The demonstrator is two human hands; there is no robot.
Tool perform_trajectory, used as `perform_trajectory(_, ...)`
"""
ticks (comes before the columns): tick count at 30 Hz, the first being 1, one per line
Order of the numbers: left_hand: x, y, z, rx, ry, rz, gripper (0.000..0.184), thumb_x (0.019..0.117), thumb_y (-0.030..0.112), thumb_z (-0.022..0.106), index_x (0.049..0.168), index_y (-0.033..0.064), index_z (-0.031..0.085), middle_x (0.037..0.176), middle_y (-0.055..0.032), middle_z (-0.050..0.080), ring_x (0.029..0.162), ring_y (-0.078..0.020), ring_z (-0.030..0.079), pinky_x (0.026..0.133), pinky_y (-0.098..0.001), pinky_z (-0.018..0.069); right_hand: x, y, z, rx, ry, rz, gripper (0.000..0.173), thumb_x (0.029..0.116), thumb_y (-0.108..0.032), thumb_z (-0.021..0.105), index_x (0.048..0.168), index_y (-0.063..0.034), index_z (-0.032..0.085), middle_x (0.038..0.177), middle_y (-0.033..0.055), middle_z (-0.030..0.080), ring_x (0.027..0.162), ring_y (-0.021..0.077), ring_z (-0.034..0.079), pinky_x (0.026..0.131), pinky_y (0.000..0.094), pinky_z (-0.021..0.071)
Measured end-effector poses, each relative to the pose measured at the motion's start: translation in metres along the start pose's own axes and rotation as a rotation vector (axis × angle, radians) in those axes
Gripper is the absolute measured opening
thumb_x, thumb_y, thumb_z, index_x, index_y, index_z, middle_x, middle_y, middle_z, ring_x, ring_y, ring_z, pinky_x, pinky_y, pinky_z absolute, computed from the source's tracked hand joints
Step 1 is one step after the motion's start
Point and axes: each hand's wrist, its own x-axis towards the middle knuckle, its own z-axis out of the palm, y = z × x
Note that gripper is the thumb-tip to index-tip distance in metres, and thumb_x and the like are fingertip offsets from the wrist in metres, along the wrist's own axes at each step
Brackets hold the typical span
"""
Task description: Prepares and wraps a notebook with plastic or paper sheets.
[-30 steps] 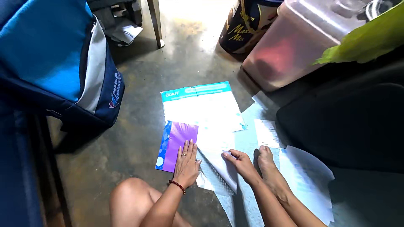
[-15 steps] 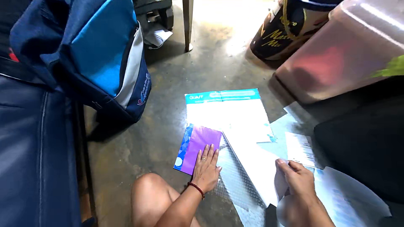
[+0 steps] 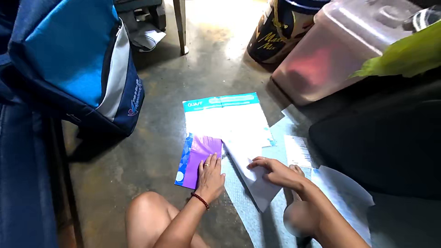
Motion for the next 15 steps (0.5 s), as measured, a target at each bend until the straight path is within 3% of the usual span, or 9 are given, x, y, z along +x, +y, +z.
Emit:
perform_trajectory(2, 0.006, -0.001, -0.010, -0.054, 0.058, 0.002, 0.041, 0.1036, 0.015, 0.051, 0.142, 0.0018, 0.059, 0.157, -0.0160, 0.046, 0.148, -0.0320, 0.037, 0.120, -0.0537, 0.0270, 0.004, -0.003, -0.002, -0.007, 0.043, 0.011, 0.023, 0.0978, 0.001, 0.061, 0.118, 0.0074, 0.070, 0.129, 0.0262, 0.063, 0.118, 0.0356, 0.061, 0.102, 0.0486, 0.0462)
perform_trajectory(4, 0.016, -0.005, -0.015, -0.081, 0.133, 0.047, 0.034, 0.1018, 0.010, 0.053, 0.131, -0.0024, 0.065, 0.145, -0.0197, 0.056, 0.140, -0.0353, 0.047, 0.116, -0.0505, 0.0358, 0.008, -0.003, -0.002, -0.018, 0.127, 0.014, 0.018, 0.0994, 0.000, 0.059, 0.108, 0.0080, 0.072, 0.113, 0.0236, 0.069, 0.103, 0.0305, 0.066, 0.095, 0.0453, 0.0499)
perform_trajectory(6, 0.029, -0.013, -0.015, -0.057, 0.145, 0.144, 0.043, 0.1035, 0.018, 0.056, 0.141, -0.0028, 0.057, 0.152, -0.0198, 0.050, 0.145, -0.0343, 0.042, 0.121, -0.0485, 0.0308, 0.013, -0.003, -0.002, -0.039, 0.148, 0.009, 0.021, 0.0948, 0.007, 0.056, 0.108, 0.0062, 0.072, 0.111, 0.0222, 0.070, 0.100, 0.0303, 0.066, 0.092, 0.0466, 0.0497)
perform_trajectory(9, 0.042, -0.028, -0.003, 0.035, 0.101, 0.334, 0.059, 0.1071, 0.029, 0.047, 0.157, -0.0004, 0.037, 0.167, -0.0161, 0.029, 0.157, -0.0300, 0.022, 0.125, -0.0582, 0.0118, 0.021, -0.006, 0.000, -0.036, 0.069, -0.006, 0.050, 0.0869, 0.018, 0.048, 0.130, 0.0003, 0.067, 0.145, 0.0232, 0.055, 0.132, 0.0361, 0.055, 0.108, 0.0508, 0.0432)
perform_trajectory(11, 0.046, -0.036, 0.006, 0.097, 0.131, 0.411, 0.059, 0.1080, 0.032, 0.042, 0.158, 0.0015, 0.036, 0.168, -0.0133, 0.027, 0.157, -0.0310, 0.021, 0.123, -0.0625, 0.0120, 0.027, -0.005, 0.002, -0.019, 0.033, -0.012, 0.060, 0.0847, 0.018, 0.048, 0.140, -0.0003, 0.059, 0.155, 0.0216, 0.044, 0.138, 0.0360, 0.049, 0.112, 0.0518, 0.0406)
perform_trajectory(14, 0.048, -0.041, 0.012, 0.143, 0.156, 0.435, 0.057, 0.1092, 0.033, 0.036, 0.158, 0.0036, 0.038, 0.167, -0.0105, 0.030, 0.156, -0.0322, 0.023, 0.122, -0.0637, 0.0138, 0.031, -0.003, 0.001, -0.018, 0.042, -0.013, 0.048, 0.0951, 0.006, 0.057, 0.143, 0.0029, 0.055, 0.152, 0.0225, 0.047, 0.127, 0.0354, 0.056, 0.105, 0.0485, 0.0445)
perform_trajectory(15, 0.048, -0.042, 0.013, 0.152, 0.165, 0.432, 0.057, 0.1092, 0.033, 0.034, 0.158, 0.0038, 0.039, 0.167, -0.0103, 0.031, 0.156, -0.0320, 0.024, 0.122, -0.0633, 0.0143, 0.031, -0.001, 0.000, -0.021, 0.059, -0.013, 0.044, 0.0978, 0.002, 0.060, 0.142, 0.0037, 0.056, 0.150, 0.0232, 0.049, 0.128, 0.0355, 0.056, 0.107, 0.0473, 0.0436)
